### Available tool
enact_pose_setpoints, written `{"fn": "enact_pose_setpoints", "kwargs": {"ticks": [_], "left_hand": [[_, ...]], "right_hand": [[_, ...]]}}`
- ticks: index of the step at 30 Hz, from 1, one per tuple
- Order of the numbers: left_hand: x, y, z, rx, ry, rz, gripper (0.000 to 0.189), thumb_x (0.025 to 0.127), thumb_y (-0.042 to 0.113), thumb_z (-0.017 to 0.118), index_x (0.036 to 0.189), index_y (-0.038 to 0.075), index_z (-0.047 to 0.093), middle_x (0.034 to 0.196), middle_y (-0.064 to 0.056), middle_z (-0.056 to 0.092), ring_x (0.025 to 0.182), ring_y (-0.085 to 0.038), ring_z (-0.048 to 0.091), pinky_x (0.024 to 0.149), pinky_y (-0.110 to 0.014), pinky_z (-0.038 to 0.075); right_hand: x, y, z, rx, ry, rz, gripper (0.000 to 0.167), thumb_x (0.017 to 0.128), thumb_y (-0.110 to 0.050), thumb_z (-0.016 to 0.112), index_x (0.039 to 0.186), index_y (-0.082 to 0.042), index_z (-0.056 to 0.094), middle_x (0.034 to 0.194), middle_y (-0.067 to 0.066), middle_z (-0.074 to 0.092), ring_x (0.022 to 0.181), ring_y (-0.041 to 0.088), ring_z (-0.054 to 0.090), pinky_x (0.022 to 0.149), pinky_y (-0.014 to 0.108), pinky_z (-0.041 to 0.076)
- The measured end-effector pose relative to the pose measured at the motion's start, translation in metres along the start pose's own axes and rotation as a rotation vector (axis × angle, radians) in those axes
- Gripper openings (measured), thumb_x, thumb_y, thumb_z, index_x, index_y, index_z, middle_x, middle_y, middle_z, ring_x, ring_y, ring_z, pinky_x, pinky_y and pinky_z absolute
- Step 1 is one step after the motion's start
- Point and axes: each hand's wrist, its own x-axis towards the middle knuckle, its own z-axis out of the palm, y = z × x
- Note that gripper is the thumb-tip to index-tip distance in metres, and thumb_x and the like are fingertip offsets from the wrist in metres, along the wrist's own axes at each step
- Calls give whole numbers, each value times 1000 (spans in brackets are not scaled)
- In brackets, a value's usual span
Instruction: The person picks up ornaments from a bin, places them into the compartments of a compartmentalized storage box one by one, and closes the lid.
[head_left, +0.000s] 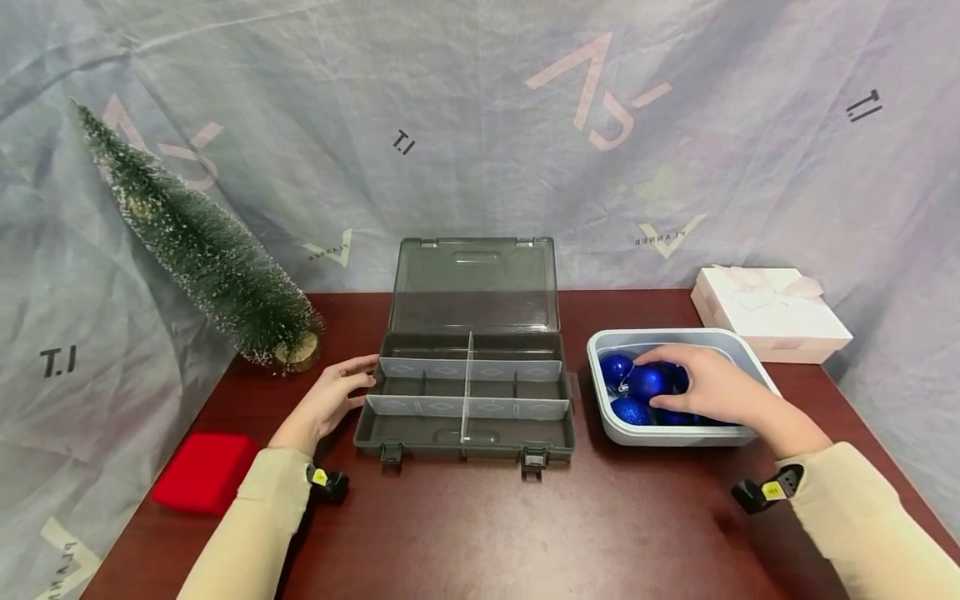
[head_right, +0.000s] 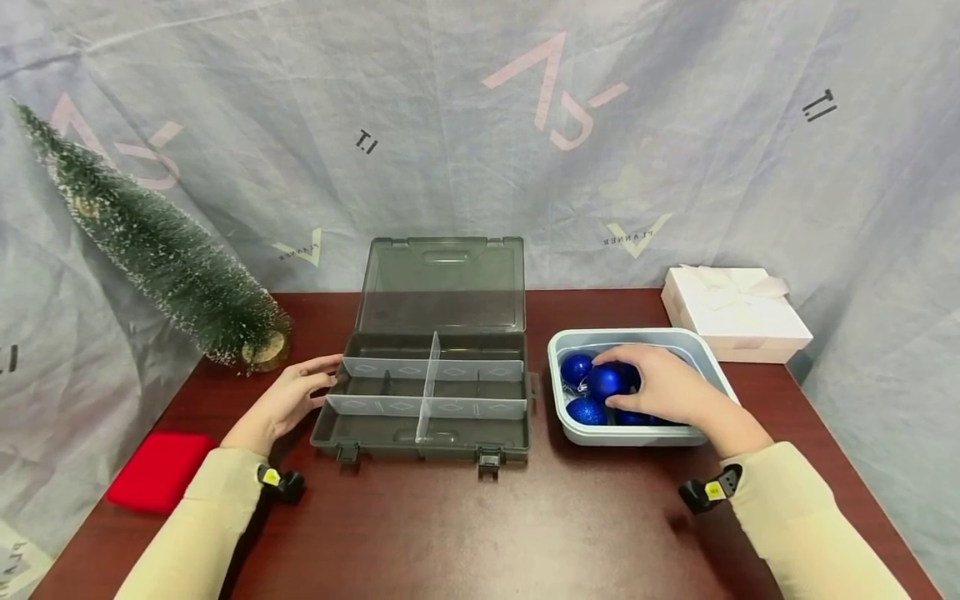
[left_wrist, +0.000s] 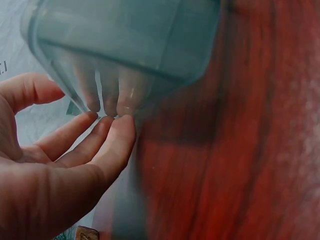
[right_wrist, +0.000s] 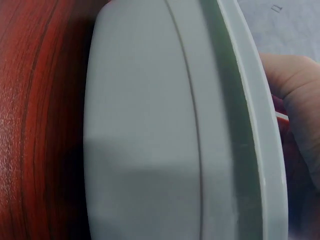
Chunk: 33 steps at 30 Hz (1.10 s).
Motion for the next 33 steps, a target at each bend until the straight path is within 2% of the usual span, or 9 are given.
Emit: {"fn": "enact_pose_setpoints", "kwargs": {"ticks": [5, 11, 19, 24, 28, 33], "left_hand": [[1, 1, 0, -15, -1, 3, 60, 100, 2, 46, 157, -4, 32, 161, -23, 26, 139, -38, 32, 106, -51, 34], [1, -1, -2, -24, -5, 5, 59, 100, 2, 45, 157, -4, 32, 160, -23, 27, 136, -36, 33, 102, -47, 36], [2, -3, -3, -29, -9, 16, 60, 99, 0, 45, 157, -5, 31, 161, -23, 27, 137, -35, 32, 100, -43, 39], [1, -4, -3, -17, -12, 14, 61, 99, 0, 45, 158, -5, 30, 162, -23, 25, 139, -37, 30, 104, -49, 36], [0, -4, -2, -23, -17, 15, 61, 99, 0, 45, 158, -5, 29, 163, -23, 23, 143, -39, 27, 110, -57, 30], [-1, -2, -2, -27, -18, 8, 62, 99, 0, 46, 158, -5, 29, 163, -23, 21, 144, -39, 25, 112, -58, 27]], "right_hand": [[2, -3, -3, 17, 27, 16, 51, 76, -26, 92, 121, -15, 72, 118, 0, 72, 106, 22, 67, 88, 46, 52], [9, -5, -5, 77, 95, 56, 53, 73, -17, 93, 121, -9, 71, 113, 4, 73, 100, 24, 68, 84, 47, 55], [22, -25, -13, 178, 157, 121, 49, 79, -15, 89, 122, -8, 68, 115, 8, 71, 101, 31, 69, 79, 49, 58], [35, -43, -15, 231, 193, 92, 49, 81, -14, 88, 125, -8, 67, 118, 8, 69, 104, 29, 67, 80, 46, 58], [51, -57, -9, 249, 228, 36, 50, 80, -12, 88, 126, -8, 68, 121, 5, 67, 106, 25, 64, 82, 45, 58], [74, -81, 0, 311, 248, -15, 51, 78, -12, 90, 125, -10, 70, 121, 4, 65, 105, 24, 63, 84, 48, 57]]}}
